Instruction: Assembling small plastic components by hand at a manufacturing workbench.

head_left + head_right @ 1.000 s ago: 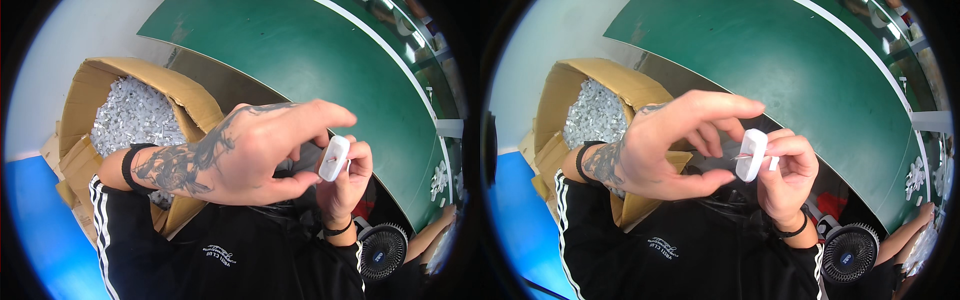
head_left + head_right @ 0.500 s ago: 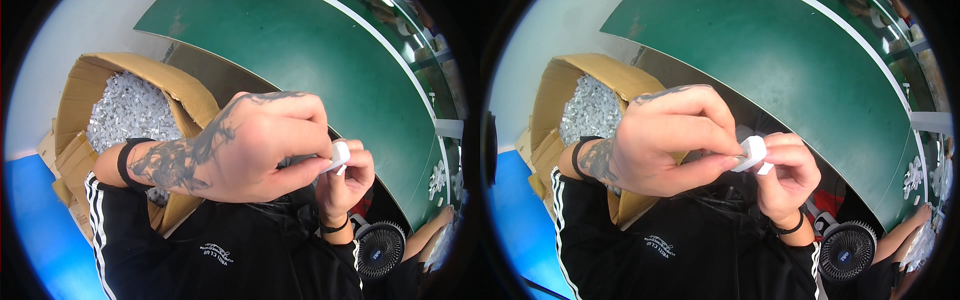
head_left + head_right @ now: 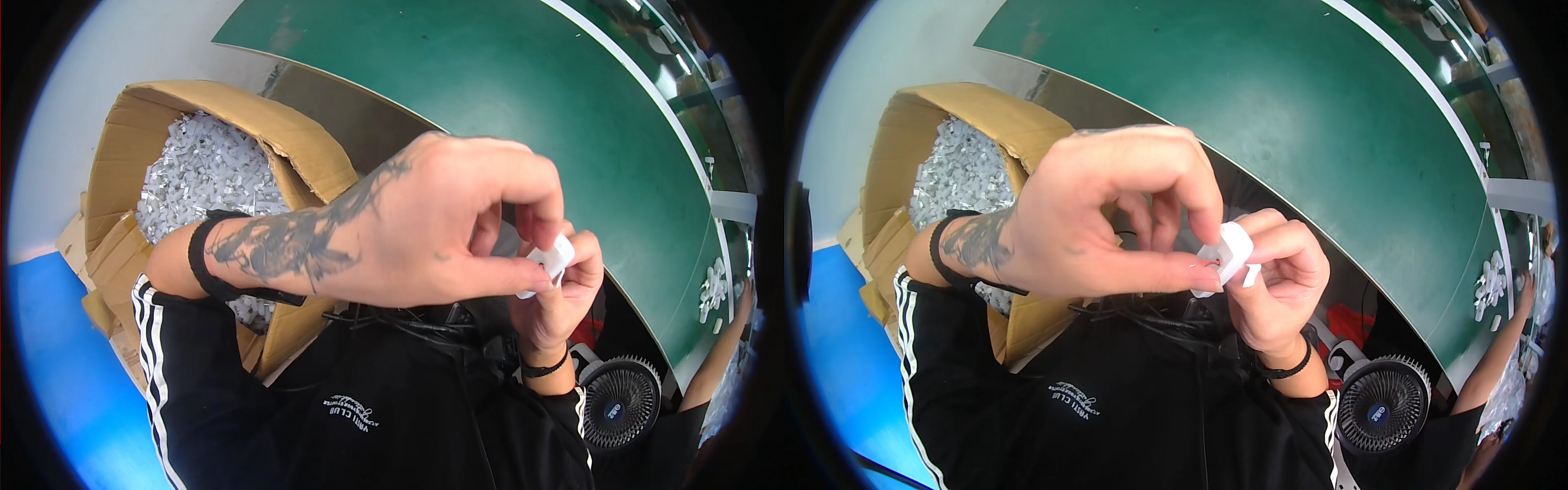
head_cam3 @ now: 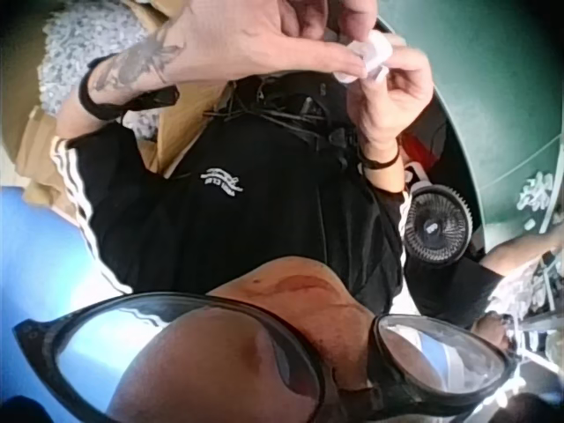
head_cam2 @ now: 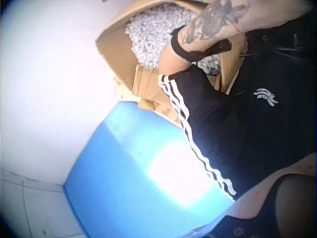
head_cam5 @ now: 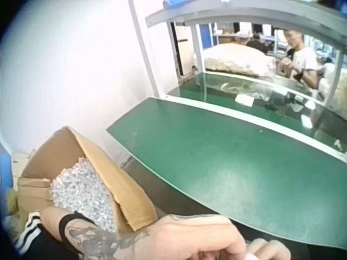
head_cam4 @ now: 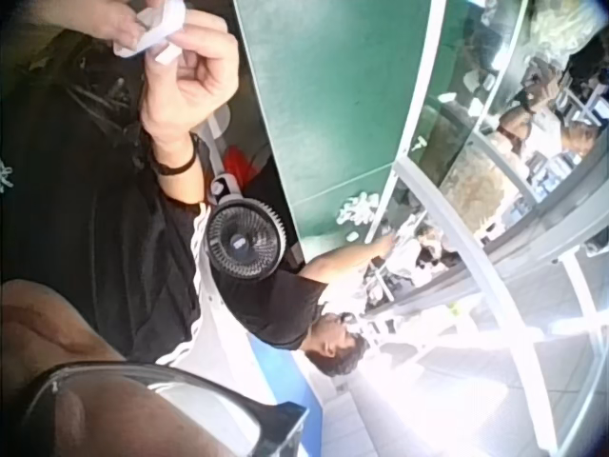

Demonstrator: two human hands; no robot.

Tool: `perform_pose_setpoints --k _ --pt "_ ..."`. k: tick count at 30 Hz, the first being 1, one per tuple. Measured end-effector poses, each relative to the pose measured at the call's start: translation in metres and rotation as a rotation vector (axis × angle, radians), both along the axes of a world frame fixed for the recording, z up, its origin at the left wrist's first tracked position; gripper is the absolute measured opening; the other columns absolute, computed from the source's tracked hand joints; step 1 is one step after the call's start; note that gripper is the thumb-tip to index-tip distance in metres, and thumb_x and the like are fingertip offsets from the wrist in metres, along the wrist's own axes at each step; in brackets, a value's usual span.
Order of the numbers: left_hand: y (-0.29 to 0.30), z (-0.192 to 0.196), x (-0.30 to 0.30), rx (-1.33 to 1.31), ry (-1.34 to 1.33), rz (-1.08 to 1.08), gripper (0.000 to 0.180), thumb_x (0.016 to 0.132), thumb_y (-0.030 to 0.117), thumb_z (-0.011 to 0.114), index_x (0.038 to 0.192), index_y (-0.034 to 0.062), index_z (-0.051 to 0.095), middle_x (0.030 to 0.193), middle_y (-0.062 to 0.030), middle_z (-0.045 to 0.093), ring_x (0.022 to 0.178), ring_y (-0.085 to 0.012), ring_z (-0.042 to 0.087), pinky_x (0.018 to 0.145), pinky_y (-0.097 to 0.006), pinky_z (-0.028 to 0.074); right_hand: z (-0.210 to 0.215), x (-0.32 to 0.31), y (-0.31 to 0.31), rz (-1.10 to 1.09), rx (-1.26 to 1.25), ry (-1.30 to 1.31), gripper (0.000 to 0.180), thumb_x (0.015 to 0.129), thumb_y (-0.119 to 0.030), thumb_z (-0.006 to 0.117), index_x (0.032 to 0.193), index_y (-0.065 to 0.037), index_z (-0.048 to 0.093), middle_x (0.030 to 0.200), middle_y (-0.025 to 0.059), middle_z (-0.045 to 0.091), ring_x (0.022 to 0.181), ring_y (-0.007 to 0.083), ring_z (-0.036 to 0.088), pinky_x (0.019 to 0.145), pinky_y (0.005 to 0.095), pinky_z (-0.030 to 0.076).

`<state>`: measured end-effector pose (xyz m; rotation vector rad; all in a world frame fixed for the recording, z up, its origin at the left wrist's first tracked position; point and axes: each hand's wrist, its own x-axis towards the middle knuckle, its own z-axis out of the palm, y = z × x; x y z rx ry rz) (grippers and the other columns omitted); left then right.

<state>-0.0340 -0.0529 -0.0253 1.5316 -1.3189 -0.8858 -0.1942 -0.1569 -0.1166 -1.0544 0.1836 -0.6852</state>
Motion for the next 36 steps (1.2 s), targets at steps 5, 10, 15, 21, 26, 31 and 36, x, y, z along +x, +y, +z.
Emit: perform_pose_setpoints --k 5,10,15,21,26,31,36 --pt "0.003 -0.006 -0.009 -0.156 -0.134 0.083 0.025 0.071 0.015 0.077 0.087 0.0058 0.060 0.079 -0.0048 0.060 0.056 -0.0142 0.056 0.052 -0.027 0.047 -0.006 0.000 -0.002 0.048 0.029 -0.180 0.016 0.083 -0.005 0.069 0.090 -0.001 0.055 0.089 0.0136 0.063 0.078 0.0170 0.060 0.071 0.0282 0.049" --pt "0.002 -0.013 -0.018 -0.278 -0.169 0.145 0.029 0.068 0.001 0.079 0.095 0.0015 0.069 0.081 -0.0063 0.061 0.063 -0.0113 0.057 0.052 -0.021 0.047 -0.011 -0.010 0.002 -0.059 -0.061 -0.038 0.016 0.082 -0.002 0.069 0.092 0.000 0.056 0.089 0.0133 0.063 0.077 0.0166 0.060 0.070 0.0271 0.049" --pt "0.000 -0.018 -0.024 -0.365 -0.124 0.168 0.027 0.066 -0.003 0.077 0.091 0.0016 0.069 0.081 -0.0076 0.062 0.067 -0.0154 0.061 0.053 -0.024 0.048 -0.010 -0.010 -0.002 -0.212 -0.307 -0.081 0.015 0.079 0.003 0.069 0.091 0.000 0.059 0.086 0.0133 0.063 0.073 0.0176 0.060 0.065 0.0261 0.047" --pt "-0.004 -0.025 -0.025 -0.460 -0.159 0.113 0.022 0.067 -0.003 0.077 0.087 0.0022 0.069 0.080 -0.0066 0.059 0.067 -0.0188 0.059 0.054 -0.027 0.046 -0.011 -0.015 -0.005 -0.175 -0.369 -0.067 0.012 0.080 0.000 0.069 0.088 0.001 0.060 0.083 0.0124 0.063 0.069 0.0170 0.060 0.063 0.0261 0.047" --pt "-0.006 -0.027 -0.019 -0.502 -0.154 0.041 0.020 0.069 -0.003 0.075 0.088 0.0013 0.069 0.080 -0.0073 0.059 0.068 -0.0200 0.058 0.057 -0.028 0.046 -0.003 -0.015 0.001 -0.111 -0.206 -0.066 0.010 0.081 -0.001 0.069 0.087 0.001 0.061 0.082 0.0126 0.064 0.071 0.0161 0.061 0.064 0.0259 0.048" --pt "-0.008 -0.026 -0.012 -0.522 -0.179 -0.071 0.020 0.070 -0.001 0.074 0.090 -0.0006 0.068 0.083 -0.0077 0.060 0.071 -0.0208 0.059 0.061 -0.031 0.046 0.003 -0.017 0.005 -0.024 -0.021 -0.037 0.010 0.082 -0.003 0.069 0.087 0.000 0.061 0.084 0.0130 0.064 0.073 0.0158 0.061 0.067 0.0257 0.048" --pt "-0.004 -0.019 -0.011 -0.403 -0.099 -0.042 0.022 0.070 -0.003 0.076 0.091 -0.0014 0.069 0.088 -0.0096 0.063 0.076 -0.0205 0.062 0.064 -0.029 0.049 -0.002 -0.017 0.006 -0.060 -0.042 -0.026 0.016 0.082 -0.009 0.070 0.088 -0.002 0.057 0.085 0.0099 0.061 0.076 0.0146 0.058 0.069 0.0260 0.047"
